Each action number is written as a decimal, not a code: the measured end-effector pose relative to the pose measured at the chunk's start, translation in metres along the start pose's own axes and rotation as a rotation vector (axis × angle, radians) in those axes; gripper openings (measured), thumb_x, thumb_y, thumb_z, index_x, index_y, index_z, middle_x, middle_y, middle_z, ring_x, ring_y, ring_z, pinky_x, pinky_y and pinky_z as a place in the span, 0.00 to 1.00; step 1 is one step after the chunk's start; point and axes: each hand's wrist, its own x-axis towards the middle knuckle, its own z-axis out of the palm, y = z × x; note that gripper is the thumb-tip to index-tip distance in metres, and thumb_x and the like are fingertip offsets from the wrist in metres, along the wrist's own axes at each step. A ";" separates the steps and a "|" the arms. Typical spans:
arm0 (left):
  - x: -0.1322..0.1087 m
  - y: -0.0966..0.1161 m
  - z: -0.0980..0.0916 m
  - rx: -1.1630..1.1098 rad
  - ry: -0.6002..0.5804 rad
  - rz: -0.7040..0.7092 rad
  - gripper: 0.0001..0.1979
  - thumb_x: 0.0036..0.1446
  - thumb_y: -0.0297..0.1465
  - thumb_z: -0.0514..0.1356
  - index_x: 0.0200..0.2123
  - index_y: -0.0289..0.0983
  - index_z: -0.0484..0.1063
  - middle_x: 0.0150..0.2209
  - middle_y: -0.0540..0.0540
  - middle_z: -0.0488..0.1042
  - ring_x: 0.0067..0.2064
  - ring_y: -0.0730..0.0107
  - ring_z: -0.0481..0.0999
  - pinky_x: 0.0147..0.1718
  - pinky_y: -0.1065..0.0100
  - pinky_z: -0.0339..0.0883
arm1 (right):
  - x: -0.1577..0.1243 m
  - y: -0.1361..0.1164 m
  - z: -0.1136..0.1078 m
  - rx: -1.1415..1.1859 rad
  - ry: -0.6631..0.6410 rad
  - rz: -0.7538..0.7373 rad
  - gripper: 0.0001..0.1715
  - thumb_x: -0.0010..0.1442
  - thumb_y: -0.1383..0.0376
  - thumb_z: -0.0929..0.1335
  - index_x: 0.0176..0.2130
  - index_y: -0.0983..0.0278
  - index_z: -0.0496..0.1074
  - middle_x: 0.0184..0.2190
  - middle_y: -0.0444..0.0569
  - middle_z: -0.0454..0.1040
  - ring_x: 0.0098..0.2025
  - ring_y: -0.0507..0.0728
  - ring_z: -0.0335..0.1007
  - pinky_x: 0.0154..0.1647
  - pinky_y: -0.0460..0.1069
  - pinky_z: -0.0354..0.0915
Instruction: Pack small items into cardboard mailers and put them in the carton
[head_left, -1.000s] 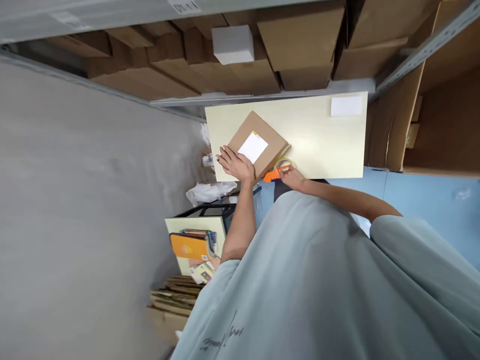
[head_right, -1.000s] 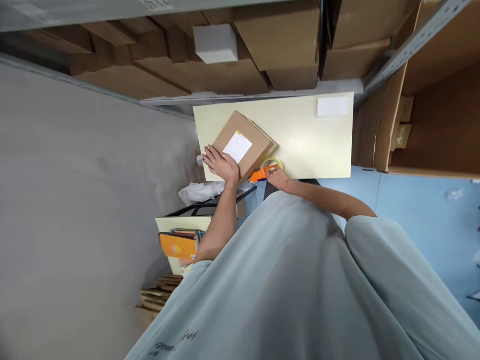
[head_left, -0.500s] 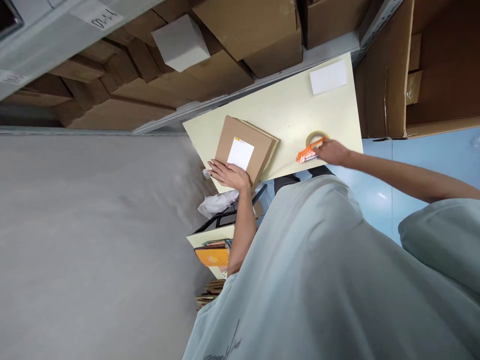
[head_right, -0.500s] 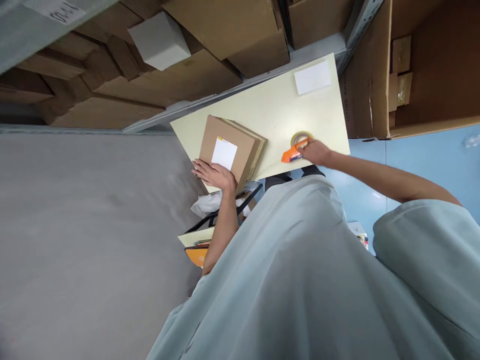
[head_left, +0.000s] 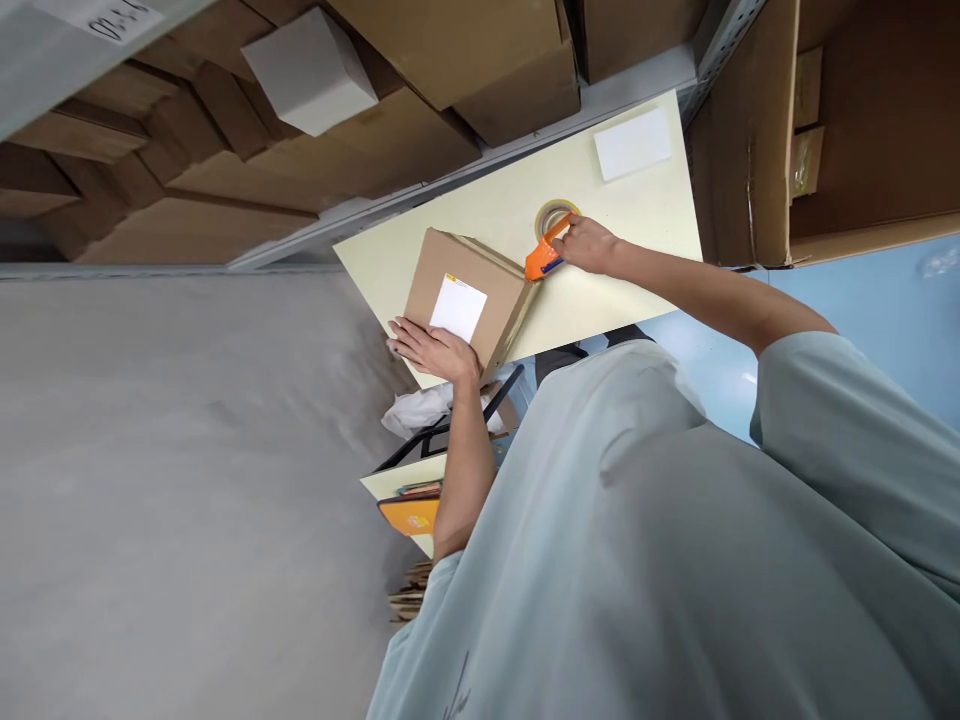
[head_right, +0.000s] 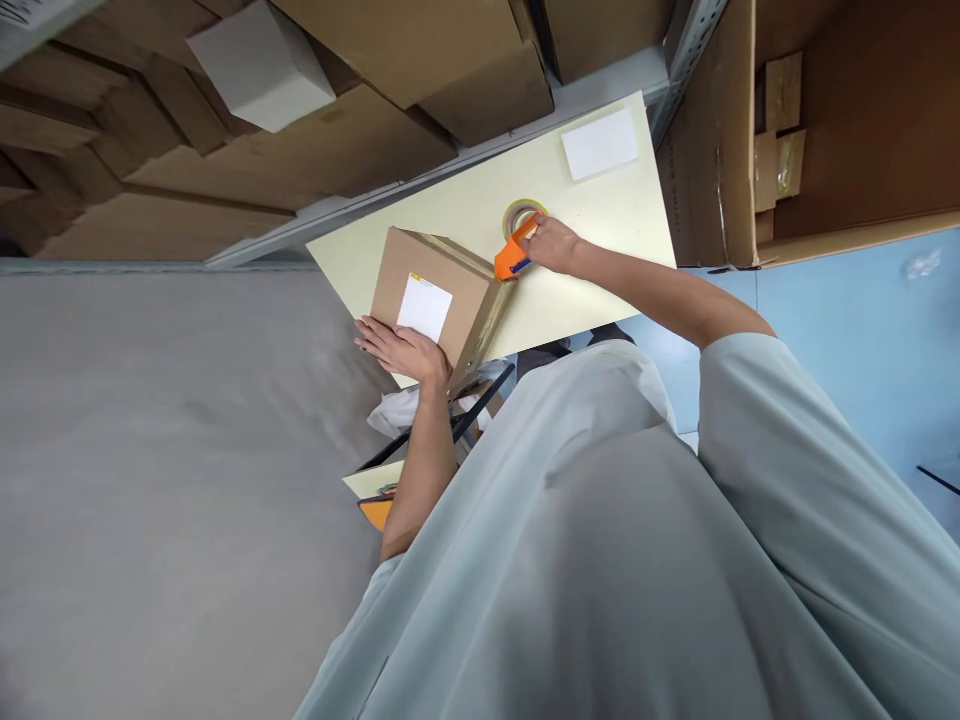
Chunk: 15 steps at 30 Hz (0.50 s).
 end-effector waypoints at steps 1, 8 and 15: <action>0.004 -0.001 -0.005 0.005 -0.021 0.032 0.37 0.78 0.35 0.43 0.86 0.34 0.53 0.87 0.35 0.48 0.89 0.48 0.39 0.84 0.38 0.43 | -0.003 -0.004 -0.001 0.032 -0.001 -0.008 0.24 0.74 0.77 0.55 0.60 0.78 0.72 0.45 0.58 0.87 0.59 0.64 0.86 0.73 0.67 0.68; 0.060 0.005 -0.029 -0.098 -0.182 0.224 0.35 0.80 0.42 0.51 0.83 0.36 0.61 0.87 0.34 0.49 0.89 0.46 0.29 0.82 0.34 0.19 | -0.031 -0.096 0.005 0.108 -0.131 -0.176 0.33 0.70 0.80 0.61 0.69 0.73 0.72 0.49 0.57 0.89 0.61 0.66 0.86 0.78 0.67 0.64; 0.024 0.078 0.004 -0.121 -0.213 0.103 0.54 0.73 0.44 0.64 0.86 0.25 0.39 0.88 0.30 0.29 0.87 0.50 0.19 0.84 0.45 0.18 | -0.025 -0.199 0.014 0.055 -0.123 -0.248 0.33 0.68 0.82 0.59 0.65 0.76 0.78 0.56 0.66 0.88 0.59 0.67 0.87 0.71 0.66 0.70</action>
